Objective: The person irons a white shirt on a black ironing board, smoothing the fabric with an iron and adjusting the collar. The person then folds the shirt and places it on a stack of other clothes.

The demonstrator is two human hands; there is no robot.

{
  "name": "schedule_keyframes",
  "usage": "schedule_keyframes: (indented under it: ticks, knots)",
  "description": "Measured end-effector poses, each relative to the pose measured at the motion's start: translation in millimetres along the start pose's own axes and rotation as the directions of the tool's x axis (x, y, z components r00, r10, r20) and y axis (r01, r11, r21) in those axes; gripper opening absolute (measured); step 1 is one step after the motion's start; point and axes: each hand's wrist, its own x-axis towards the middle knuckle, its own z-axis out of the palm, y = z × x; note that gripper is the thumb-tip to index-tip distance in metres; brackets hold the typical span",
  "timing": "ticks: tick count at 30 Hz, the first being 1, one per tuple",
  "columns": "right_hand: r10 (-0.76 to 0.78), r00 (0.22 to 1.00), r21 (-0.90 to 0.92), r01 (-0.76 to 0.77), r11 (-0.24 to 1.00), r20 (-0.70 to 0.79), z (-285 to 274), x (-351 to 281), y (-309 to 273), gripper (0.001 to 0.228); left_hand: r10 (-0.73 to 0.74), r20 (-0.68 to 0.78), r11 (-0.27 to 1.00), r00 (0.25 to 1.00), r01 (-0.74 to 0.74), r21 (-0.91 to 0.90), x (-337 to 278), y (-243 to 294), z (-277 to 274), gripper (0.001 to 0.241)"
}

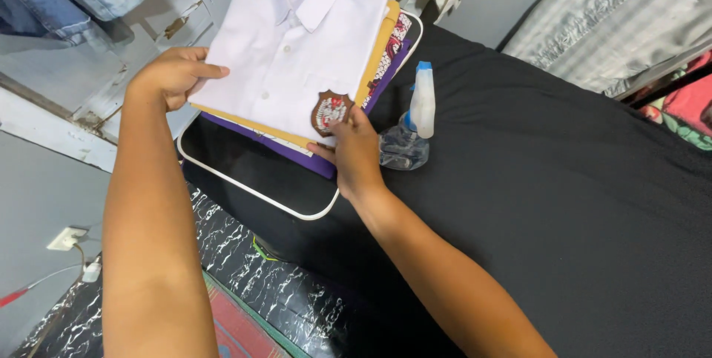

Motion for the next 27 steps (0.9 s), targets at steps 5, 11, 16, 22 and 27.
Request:
schedule_keyframes:
  ticks: [5,11,16,22,27]
  knots:
    - [-0.022,1.0,-0.031,0.023,0.999,0.012,-6.5,-6.5,4.2,0.063,0.025,-0.102,0.998,0.994,-0.019,0.058,32.1,-7.3,2.8,0.039]
    - [-0.2,0.98,-0.314,0.191,0.93,0.002,-5.2,5.2,-15.0,0.062,0.132,-0.26,0.954,0.957,-0.051,0.295,26.4,38.7,30.2,0.041]
    - [-0.542,0.829,-0.639,0.492,0.591,0.137,3.1,31.0,-21.6,0.063,0.21,-0.384,0.928,0.899,-0.06,0.369,51.6,67.9,53.0,0.049]
    - [-0.623,0.77,-0.684,0.53,0.502,0.138,22.1,81.4,-36.0,0.077,0.092,-0.468,0.837,0.879,0.186,0.514,94.8,79.1,57.0,0.075]
    - [-0.437,0.899,-0.695,0.293,0.656,-0.034,43.3,105.7,-68.3,0.057,0.138,-0.46,0.77,0.877,0.197,0.607,125.5,69.3,51.4,0.075]
